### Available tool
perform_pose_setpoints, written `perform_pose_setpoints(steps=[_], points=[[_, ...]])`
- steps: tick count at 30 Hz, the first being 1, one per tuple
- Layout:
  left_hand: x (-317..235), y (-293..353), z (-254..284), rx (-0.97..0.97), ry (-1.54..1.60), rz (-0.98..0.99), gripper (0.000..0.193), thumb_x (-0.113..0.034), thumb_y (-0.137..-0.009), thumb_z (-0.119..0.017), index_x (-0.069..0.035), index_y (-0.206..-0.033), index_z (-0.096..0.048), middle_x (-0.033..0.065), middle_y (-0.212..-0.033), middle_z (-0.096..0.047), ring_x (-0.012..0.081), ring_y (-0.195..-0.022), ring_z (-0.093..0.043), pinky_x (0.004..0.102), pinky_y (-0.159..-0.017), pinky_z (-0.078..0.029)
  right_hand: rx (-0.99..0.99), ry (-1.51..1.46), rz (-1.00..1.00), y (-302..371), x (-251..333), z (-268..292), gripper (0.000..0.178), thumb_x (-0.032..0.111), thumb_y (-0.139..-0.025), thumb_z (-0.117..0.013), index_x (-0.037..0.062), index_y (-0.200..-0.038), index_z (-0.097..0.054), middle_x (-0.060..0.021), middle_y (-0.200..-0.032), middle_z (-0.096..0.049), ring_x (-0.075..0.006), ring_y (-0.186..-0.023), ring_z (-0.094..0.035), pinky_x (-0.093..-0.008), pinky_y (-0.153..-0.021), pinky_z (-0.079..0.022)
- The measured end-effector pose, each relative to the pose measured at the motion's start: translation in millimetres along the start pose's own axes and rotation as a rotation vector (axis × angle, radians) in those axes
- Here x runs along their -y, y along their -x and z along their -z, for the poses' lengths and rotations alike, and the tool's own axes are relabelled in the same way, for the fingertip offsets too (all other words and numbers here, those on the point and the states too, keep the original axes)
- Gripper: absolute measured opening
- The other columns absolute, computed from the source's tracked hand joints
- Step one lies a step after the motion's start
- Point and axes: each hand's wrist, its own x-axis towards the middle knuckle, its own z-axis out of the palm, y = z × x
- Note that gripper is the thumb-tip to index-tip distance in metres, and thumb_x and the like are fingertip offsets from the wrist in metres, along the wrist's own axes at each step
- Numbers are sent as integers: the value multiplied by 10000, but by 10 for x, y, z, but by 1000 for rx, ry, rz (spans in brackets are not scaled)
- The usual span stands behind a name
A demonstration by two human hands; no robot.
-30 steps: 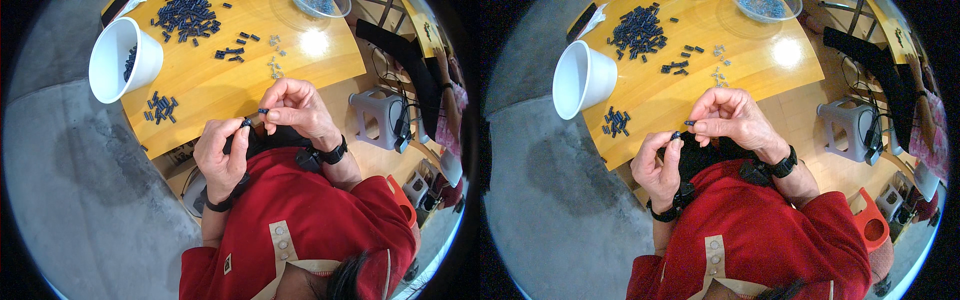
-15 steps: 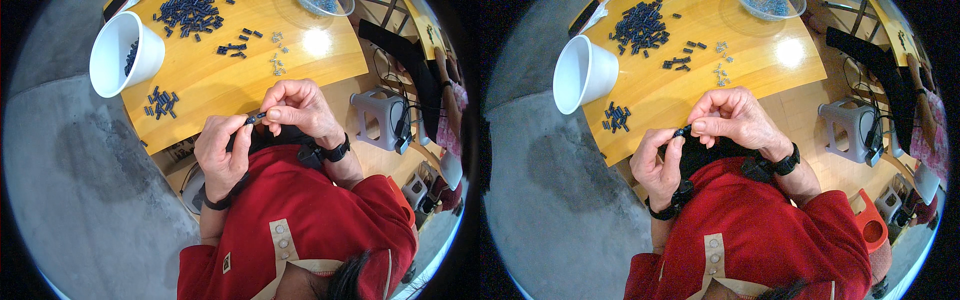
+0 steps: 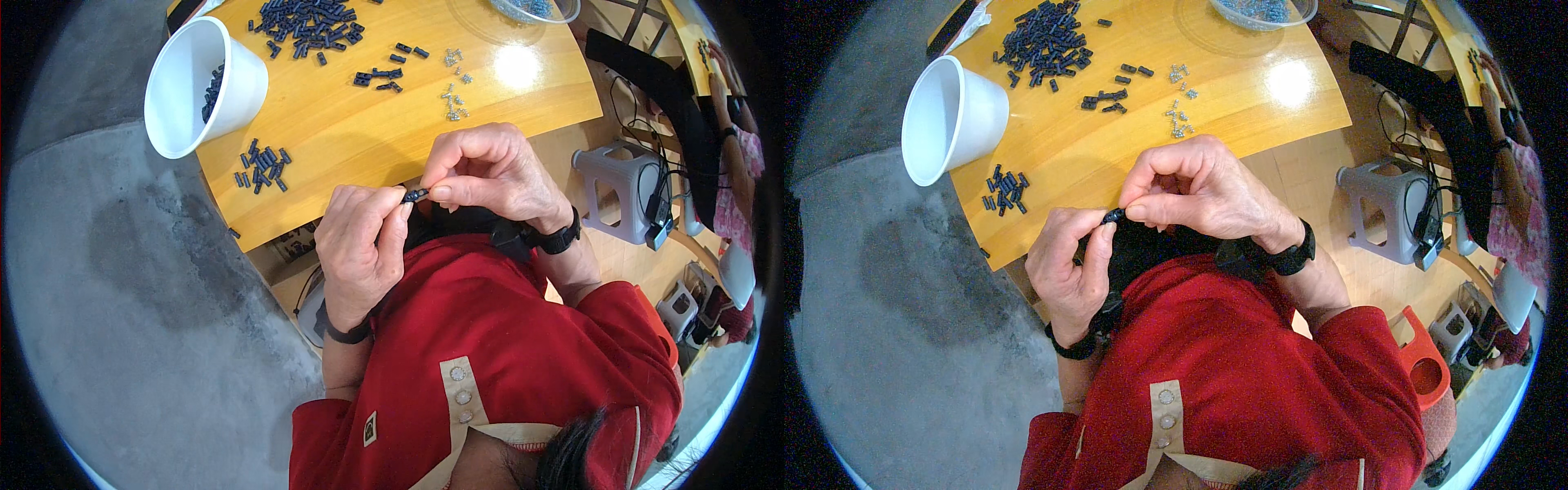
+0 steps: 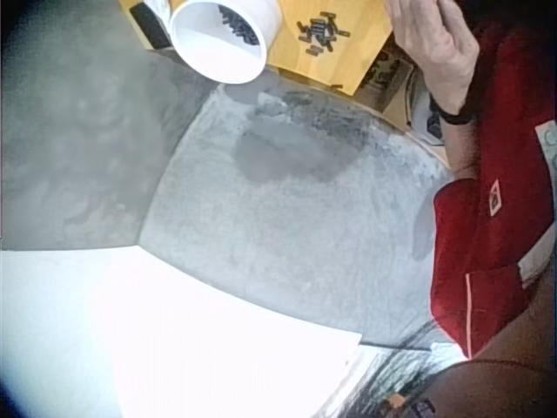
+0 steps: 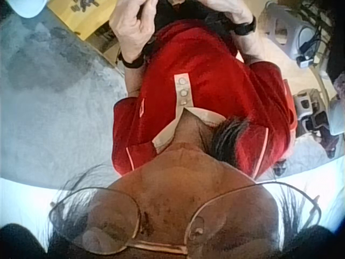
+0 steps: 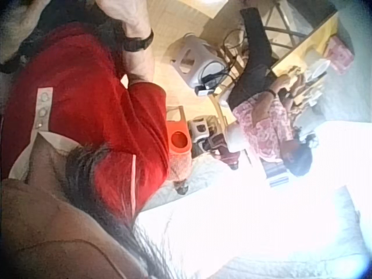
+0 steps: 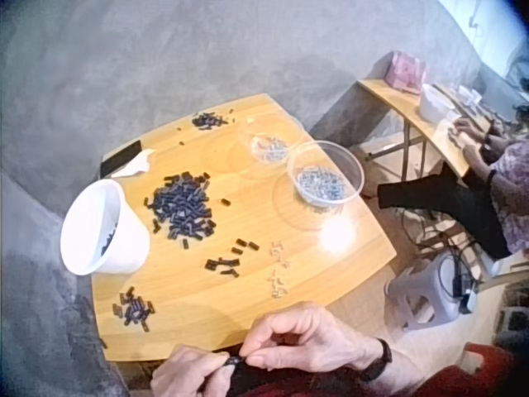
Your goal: Manually assembling small black plastic components at a workshop table.
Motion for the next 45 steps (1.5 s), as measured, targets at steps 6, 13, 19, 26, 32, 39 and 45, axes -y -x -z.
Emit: perform_pose_setpoints(steps=[6,13,19,26,32,39,45], points=[[-28,-1,-29,41,-76,-11,136,48,-792,-691,-7,-908,-644,122,-787,-633,263,-692,-603,342,-643,-476,14,-83,-53,-51,-63,-65,94,85,-882,-728,19,-925,-678,7,-777,-662,-51,-664,-596,-196,-593,-486],[-61,0,-52,17,-125,10,137,48,-796,-688,-18,-910,-649,110,-744,-601,262,-657,-559,358,-610,-440,135,-617,-148,-75,-546,-10,285,310,-903,-717,46,-948,-619,-18,-779,-652,-78,-654,-615,-216,-552,-499],[-53,16,-51,6,-139,-25,163,44,-779,-713,-29,-920,-674,77,-709,-581,248,-625,-522,358,-583,-410,147,-720,-214,-58,-638,-81,668,578,-804,-724,-46,-1012,-606,-69,-802,-609,-111,-640,-556,-231,-524,-446],[-38,16,-68,40,-200,-126,304,12,-764,-705,-18,-1063,-658,36,-652,-487,225,-583,-495,374,-587,-363,264,-756,-271,-100,-658,-84,590,472,-810,-773,-53,-1031,-621,-28,-768,-560,-75,-604,-435,-209,-515,-342],[44,69,-82,59,-263,-205,344,11,-754,-712,-10,-1093,-655,30,-656,-465,216,-586,-493,370,-587,-362,228,-722,-290,-85,-607,-137,499,422,-825,-777,-25,-982,-622,13,-734,-532,-57,-592,-412,-209,-507,-314],[20,52,-98,60,-177,-179,324,27,-738,-715,-8,-1052,-643,32,-655,-474,215,-593,-505,371,-589,-371,290,-779,-300,-102,-664,-130,528,409,-770,-828,-23,-986,-615,32,-749,-533,-41,-617,-417,-199,-532,-316],[-4,66,-120,74,-42,-101,223,50,-743,-717,-27,-948,-674,75,-662,-524,257,-570,-489,372,-549,-372,371,-841,-259,-126,-718,-177,373,322,-815,-805,36,-979,-630,59,-726,-529,-26,-575,-383,-187,-488,-272]])
